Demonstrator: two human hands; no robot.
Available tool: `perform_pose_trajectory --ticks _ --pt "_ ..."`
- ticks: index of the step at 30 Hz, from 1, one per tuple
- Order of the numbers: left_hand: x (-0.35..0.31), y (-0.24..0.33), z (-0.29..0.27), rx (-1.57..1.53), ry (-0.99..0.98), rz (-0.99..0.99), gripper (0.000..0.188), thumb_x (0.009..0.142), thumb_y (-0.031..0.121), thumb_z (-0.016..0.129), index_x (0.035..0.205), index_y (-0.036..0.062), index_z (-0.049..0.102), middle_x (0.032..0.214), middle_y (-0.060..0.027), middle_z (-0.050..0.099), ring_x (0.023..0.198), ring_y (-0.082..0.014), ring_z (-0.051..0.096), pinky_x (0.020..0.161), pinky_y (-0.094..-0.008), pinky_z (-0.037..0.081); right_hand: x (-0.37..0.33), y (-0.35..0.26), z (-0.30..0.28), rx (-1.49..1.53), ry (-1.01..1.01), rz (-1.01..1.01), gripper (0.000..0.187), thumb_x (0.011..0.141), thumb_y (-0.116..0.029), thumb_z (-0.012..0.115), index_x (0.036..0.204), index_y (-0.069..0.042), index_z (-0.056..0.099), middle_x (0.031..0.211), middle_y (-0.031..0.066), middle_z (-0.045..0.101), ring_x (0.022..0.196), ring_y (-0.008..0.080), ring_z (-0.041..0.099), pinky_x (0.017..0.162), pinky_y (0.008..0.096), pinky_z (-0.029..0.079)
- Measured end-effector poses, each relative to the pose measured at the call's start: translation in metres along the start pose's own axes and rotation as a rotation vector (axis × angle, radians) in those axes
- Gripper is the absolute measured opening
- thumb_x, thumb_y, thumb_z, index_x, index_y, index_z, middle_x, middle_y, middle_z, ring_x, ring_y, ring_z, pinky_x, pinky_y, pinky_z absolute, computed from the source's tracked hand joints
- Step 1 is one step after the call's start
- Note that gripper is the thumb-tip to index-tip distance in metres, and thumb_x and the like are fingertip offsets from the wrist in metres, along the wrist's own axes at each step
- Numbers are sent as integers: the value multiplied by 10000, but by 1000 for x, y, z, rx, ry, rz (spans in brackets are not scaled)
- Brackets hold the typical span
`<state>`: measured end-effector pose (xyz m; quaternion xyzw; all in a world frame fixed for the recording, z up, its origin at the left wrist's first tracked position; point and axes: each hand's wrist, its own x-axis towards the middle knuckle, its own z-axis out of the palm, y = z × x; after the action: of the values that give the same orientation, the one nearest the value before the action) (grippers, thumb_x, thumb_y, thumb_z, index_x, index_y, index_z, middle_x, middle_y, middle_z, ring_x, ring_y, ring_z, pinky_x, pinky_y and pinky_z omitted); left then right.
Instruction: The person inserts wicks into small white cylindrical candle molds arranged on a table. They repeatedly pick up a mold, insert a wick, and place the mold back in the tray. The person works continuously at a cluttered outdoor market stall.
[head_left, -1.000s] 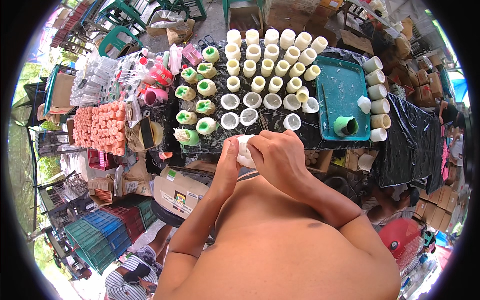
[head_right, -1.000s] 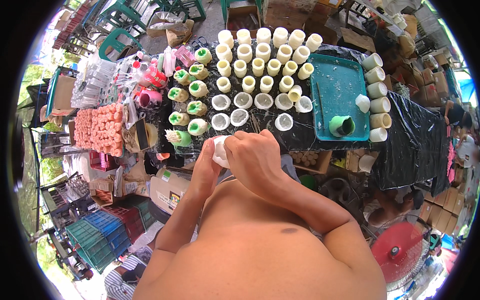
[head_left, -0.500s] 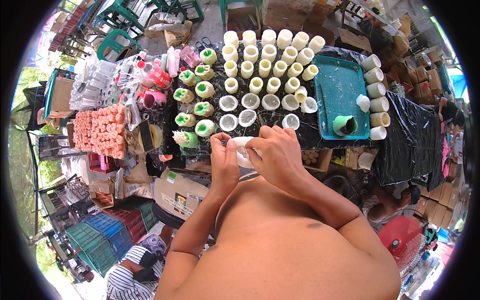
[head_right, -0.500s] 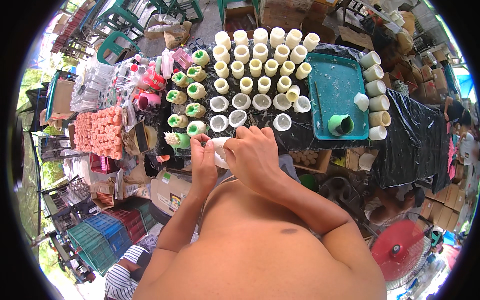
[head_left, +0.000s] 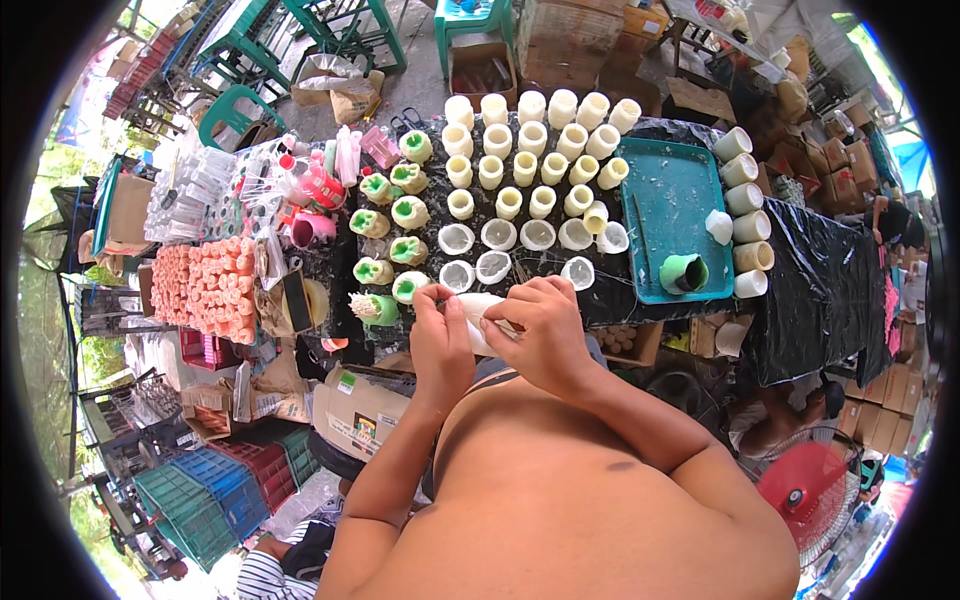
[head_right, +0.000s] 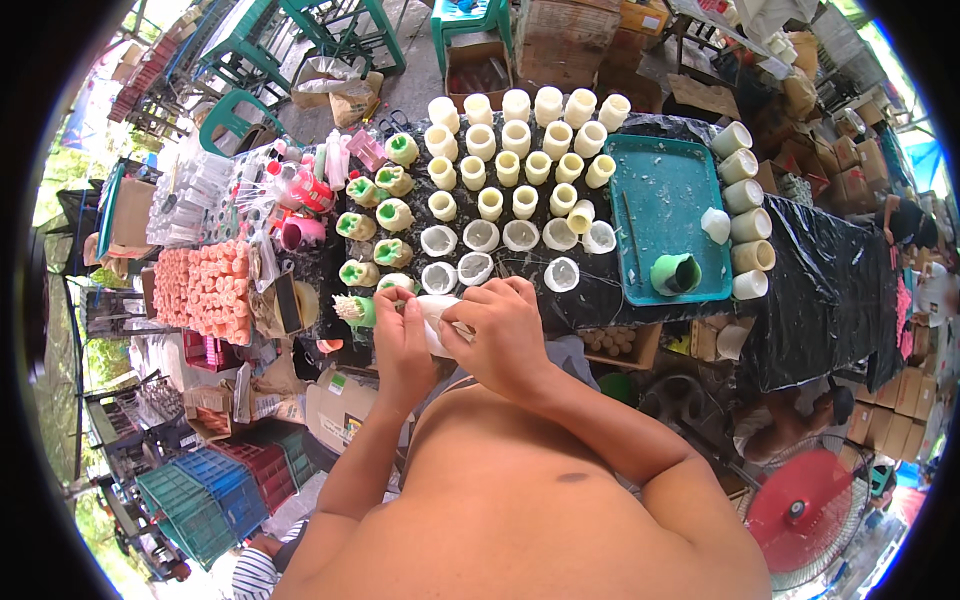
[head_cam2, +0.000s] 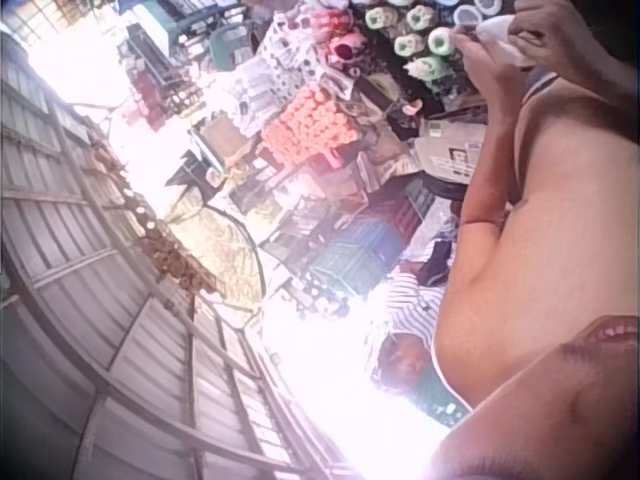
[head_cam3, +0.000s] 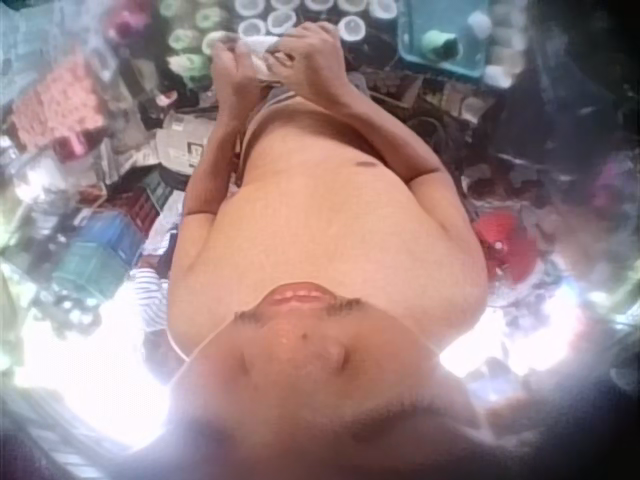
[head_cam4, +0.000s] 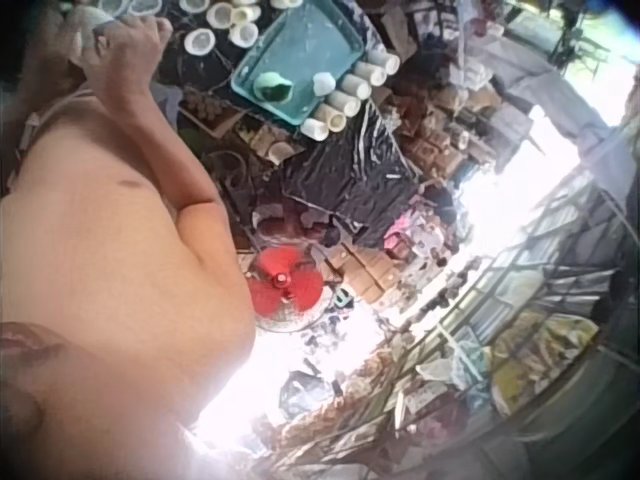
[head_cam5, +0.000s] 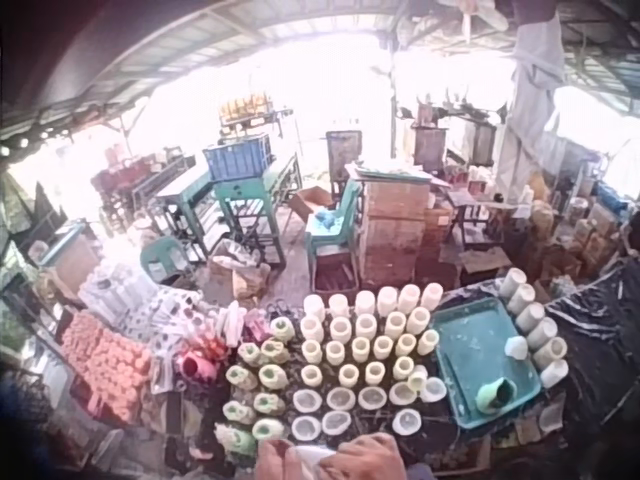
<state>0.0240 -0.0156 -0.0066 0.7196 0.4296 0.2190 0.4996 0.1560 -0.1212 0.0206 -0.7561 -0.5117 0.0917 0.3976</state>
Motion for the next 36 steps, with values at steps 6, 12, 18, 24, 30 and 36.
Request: perform_pose_trajectory --ticks 6,12,18,24,30,36 --pt "5 -4 3 -207 -81 15 127 1109 119 465 1108 8 528 954 -111 675 791 -133 613 701 -317 495 3 1 -4 14 -7 53 58 829 -162 786 827 -116 750 799 22 672 882 238 640 932 411 406" --pt "2 -7 -4 -400 -248 -148 115 1085 49 507 1085 26 621 1139 -23 662 874 -41 600 691 -216 519 2 4 0 35 -6 53 58 851 -164 783 858 -122 744 800 17 657 881 240 627 935 412 396" --pt "7 -9 -14 -232 -300 66 133 970 49 710 1084 -12 742 1268 -123 717 844 -59 667 631 -215 531 8 11 -7 -60 -32 -57 48 851 -178 783 852 -145 748 859 -11 688 961 214 616 980 422 391" --pt "14 -4 -14 -69 -301 182 114 914 68 793 1022 43 819 1281 -108 733 764 -28 628 512 -198 431 7 14 -4 -161 -49 -120 42 851 -195 784 847 -162 759 897 -29 712 1027 204 619 1107 458 362" --pt "13 -4 -12 -105 -224 174 86 911 62 814 996 55 821 1248 -86 748 698 -8 592 479 -197 390 14 8 -20 -182 -117 -84 79 887 -215 782 855 -143 785 874 -13 737 1040 202 638 1164 489 331" --pt "13 -1 -15 -114 -204 177 70 920 54 800 988 51 815 1239 -81 751 684 10 584 462 -186 379 11 11 -13 -112 -105 -65 73 863 -192 786 839 -123 785 831 13 740 976 218 655 1158 494 342"
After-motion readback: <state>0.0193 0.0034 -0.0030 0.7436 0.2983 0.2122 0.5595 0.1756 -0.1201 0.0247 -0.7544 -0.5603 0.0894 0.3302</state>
